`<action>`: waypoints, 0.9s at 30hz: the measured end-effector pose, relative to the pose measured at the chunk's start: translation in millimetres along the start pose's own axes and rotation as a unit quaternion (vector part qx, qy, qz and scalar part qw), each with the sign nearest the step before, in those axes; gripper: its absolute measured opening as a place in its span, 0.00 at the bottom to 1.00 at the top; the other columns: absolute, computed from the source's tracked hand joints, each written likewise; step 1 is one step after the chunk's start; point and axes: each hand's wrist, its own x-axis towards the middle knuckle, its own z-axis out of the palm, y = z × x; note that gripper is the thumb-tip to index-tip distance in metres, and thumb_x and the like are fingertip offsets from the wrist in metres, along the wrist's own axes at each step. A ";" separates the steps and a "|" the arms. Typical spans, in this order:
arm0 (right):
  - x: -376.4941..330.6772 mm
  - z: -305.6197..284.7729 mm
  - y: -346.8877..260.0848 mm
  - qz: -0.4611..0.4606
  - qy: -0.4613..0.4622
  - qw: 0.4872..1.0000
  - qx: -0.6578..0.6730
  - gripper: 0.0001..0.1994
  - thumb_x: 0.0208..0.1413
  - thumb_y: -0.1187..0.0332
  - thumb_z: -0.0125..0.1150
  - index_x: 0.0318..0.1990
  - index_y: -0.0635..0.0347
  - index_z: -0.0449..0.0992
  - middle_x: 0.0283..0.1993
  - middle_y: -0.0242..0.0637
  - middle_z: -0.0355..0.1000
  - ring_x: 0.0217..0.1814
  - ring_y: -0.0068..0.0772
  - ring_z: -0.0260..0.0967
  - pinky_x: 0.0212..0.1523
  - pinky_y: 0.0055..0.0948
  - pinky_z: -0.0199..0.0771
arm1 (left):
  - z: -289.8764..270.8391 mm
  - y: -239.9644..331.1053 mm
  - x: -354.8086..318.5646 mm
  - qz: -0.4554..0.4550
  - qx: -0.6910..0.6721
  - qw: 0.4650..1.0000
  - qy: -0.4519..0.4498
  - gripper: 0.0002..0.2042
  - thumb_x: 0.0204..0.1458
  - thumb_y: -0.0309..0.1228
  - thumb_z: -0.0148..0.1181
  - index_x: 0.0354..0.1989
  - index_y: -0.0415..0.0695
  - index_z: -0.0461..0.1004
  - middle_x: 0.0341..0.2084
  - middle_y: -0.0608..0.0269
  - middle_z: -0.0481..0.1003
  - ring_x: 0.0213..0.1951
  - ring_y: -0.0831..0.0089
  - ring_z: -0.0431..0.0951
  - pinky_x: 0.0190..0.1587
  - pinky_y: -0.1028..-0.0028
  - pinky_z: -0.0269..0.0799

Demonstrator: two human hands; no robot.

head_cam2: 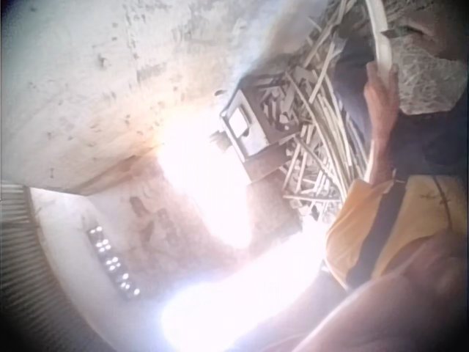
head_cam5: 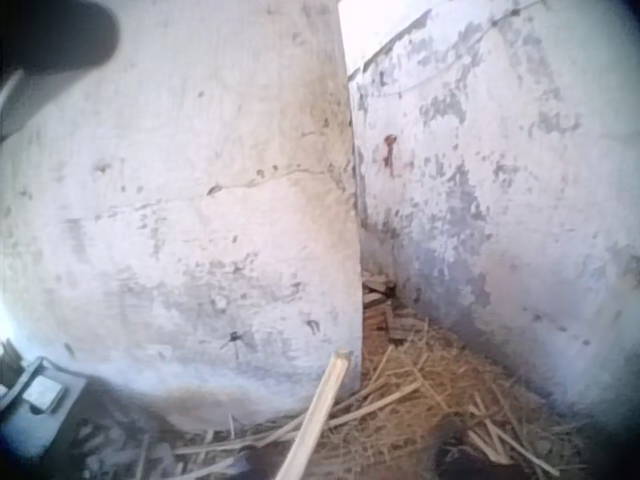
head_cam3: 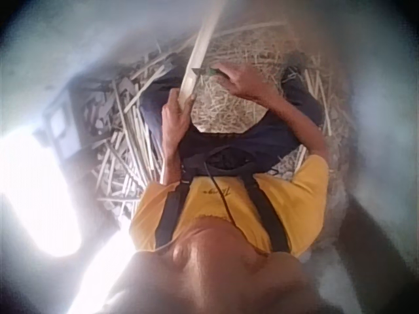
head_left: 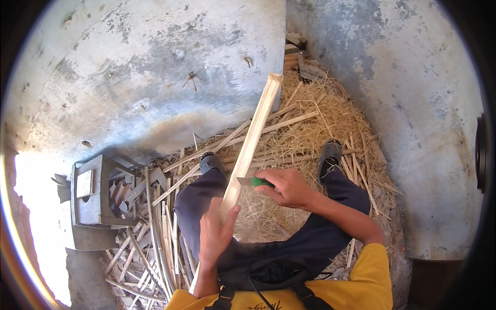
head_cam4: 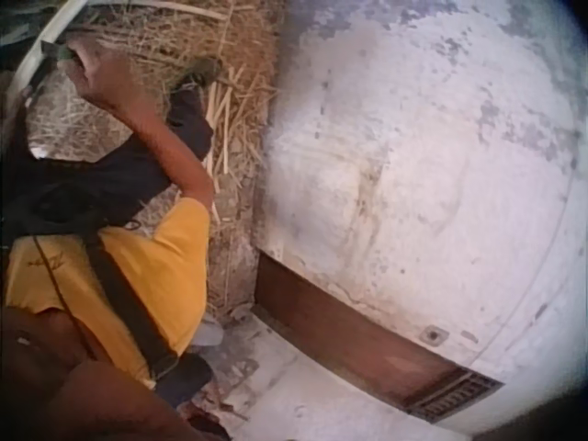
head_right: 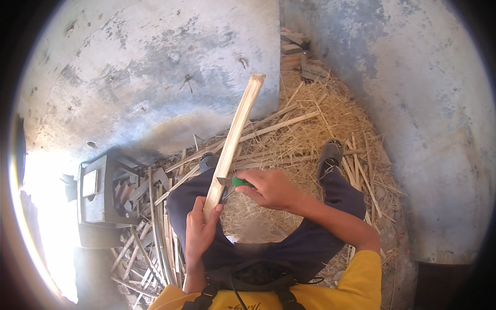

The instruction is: The person whittles a thin wooden strip using a utility knife while seated, stripping small shavings from the edges and tip of the wood.

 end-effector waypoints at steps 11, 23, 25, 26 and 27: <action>-0.1 7.5 -5.1 -0.008 0.072 0.997 -0.022 0.16 0.65 0.55 0.71 0.53 0.55 0.87 0.39 0.37 0.84 0.28 0.41 0.81 0.27 0.36 0.78 | 7.6 -11.3 -1.0 0.045 0.019 0.998 0.028 0.12 0.67 0.32 0.66 0.42 0.37 0.70 0.21 0.43 0.76 0.25 0.38 0.77 0.27 0.54 0.68; -3.0 13.1 -0.1 -0.008 0.081 0.994 -0.076 0.15 0.65 0.54 0.71 0.54 0.50 0.87 0.31 0.33 0.79 0.23 0.38 0.77 0.22 0.37 0.74 | 9.1 -20.8 -5.5 0.005 -0.010 1.000 0.006 0.13 0.68 0.31 0.66 0.39 0.37 0.68 0.18 0.43 0.71 0.22 0.38 0.70 0.25 0.55 0.64; -3.1 12.6 0.8 -0.011 0.083 0.993 -0.082 0.16 0.66 0.54 0.70 0.54 0.50 0.87 0.30 0.33 0.78 0.23 0.38 0.77 0.22 0.37 0.73 | 8.3 -21.1 -6.7 -0.003 -0.009 1.000 0.001 0.13 0.68 0.31 0.66 0.39 0.37 0.68 0.18 0.43 0.71 0.22 0.38 0.70 0.25 0.55 0.64; -2.1 10.9 -1.7 -0.012 0.077 0.993 -0.087 0.16 0.66 0.53 0.70 0.54 0.50 0.87 0.30 0.33 0.78 0.23 0.37 0.77 0.22 0.37 0.73 | 7.7 -20.9 -7.6 -0.005 -0.009 1.000 0.000 0.13 0.68 0.31 0.66 0.39 0.37 0.69 0.18 0.43 0.70 0.22 0.38 0.70 0.25 0.55 0.64; -1.3 10.0 -3.1 -0.012 0.071 0.993 -0.092 0.16 0.66 0.53 0.70 0.54 0.51 0.87 0.30 0.33 0.79 0.23 0.37 0.77 0.22 0.37 0.73 | 7.1 -21.0 -8.4 -0.007 -0.009 1.000 -0.001 0.13 0.68 0.31 0.65 0.39 0.37 0.69 0.18 0.43 0.70 0.21 0.38 0.70 0.25 0.55 0.64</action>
